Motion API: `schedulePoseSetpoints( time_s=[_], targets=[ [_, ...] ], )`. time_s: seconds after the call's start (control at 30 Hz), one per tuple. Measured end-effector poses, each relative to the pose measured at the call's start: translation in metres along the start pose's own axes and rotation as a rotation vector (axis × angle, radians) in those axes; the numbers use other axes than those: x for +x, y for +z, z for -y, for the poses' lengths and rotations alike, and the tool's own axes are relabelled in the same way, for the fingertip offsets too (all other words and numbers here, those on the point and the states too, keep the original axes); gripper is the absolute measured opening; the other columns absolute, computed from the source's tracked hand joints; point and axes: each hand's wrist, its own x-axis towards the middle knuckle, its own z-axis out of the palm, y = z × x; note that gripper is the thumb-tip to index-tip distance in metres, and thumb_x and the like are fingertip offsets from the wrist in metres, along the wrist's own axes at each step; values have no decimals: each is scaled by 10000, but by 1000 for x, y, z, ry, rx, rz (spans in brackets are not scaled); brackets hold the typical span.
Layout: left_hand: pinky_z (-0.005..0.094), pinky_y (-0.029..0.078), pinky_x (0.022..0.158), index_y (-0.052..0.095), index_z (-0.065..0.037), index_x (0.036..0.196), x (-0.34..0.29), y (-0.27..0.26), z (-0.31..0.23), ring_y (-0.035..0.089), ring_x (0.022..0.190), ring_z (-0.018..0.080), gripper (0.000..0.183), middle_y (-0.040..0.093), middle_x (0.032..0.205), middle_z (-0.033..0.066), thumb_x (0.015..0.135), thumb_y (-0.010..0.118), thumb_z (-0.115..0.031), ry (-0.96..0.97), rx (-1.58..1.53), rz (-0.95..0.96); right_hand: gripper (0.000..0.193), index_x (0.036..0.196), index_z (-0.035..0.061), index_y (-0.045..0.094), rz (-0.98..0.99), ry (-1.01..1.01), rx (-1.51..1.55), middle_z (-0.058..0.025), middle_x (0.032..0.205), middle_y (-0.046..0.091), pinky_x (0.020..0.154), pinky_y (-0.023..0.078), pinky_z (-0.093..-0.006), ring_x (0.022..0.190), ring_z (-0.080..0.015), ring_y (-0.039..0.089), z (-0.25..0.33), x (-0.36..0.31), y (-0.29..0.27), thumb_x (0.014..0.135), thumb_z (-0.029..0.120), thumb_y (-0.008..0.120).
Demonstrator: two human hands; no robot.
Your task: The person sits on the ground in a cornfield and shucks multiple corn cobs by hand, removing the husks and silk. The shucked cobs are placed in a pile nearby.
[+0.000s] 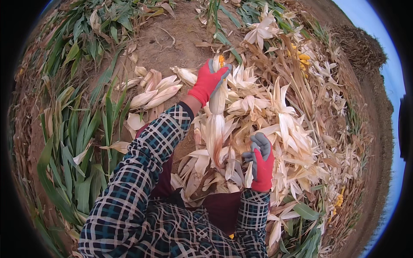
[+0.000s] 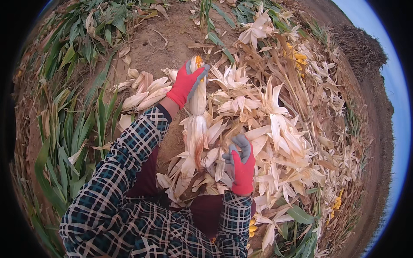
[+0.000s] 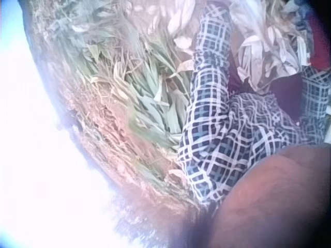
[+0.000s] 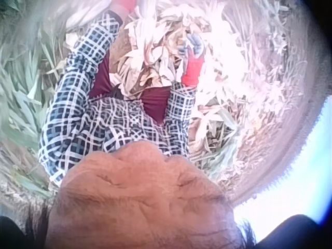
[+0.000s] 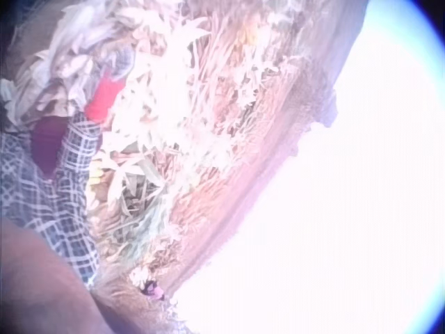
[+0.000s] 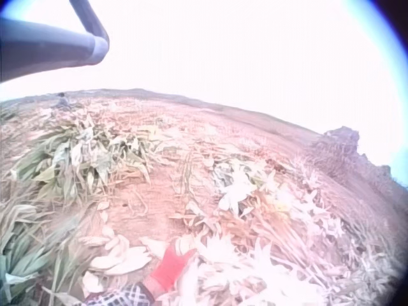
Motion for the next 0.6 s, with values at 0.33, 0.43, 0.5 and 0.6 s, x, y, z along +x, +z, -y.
schedulePoseSetpoints(
  time_s=[0.33, 0.43, 0.5, 0.6],
  targets=[
    [293, 494, 880, 518, 11, 1261, -100, 62, -25, 599, 979, 138, 631, 640, 1102, 71, 763, 819, -234, -191, -250, 402, 707, 1360, 1, 457, 78, -119, -98, -105, 1163, 613, 829, 504, -306, 968, -150, 608, -59, 28, 37, 775, 184, 810],
    [299, 461, 958, 473, -1, 1352, -102, 60, -30, 570, 1083, 141, 763, 609, 1201, 89, 734, 833, -266, -82, -38, 497, 578, 1248, 14, 541, 38, -17, -36, -79, 1097, 640, 806, 504, -296, 942, -145, 612, -54, 28, 35, 765, 177, 814],
    [284, 468, 932, 471, -24, 1358, -97, 55, -34, 562, 1050, 113, 724, 597, 1193, 50, 753, 822, -208, -143, 22, 633, 583, 1246, 14, 545, -16, -41, -60, -82, 1088, 646, 810, 505, -297, 948, -155, 618, -51, 30, 29, 759, 182, 818],
    [275, 474, 901, 510, -27, 1335, -96, 47, -41, 565, 1003, 97, 622, 614, 1141, 24, 809, 787, -209, -182, 107, 709, 609, 1255, 10, 546, -91, -166, -185, -91, 1078, 652, 806, 510, -302, 938, -160, 624, -46, 32, 21, 746, 189, 829]
  ],
)
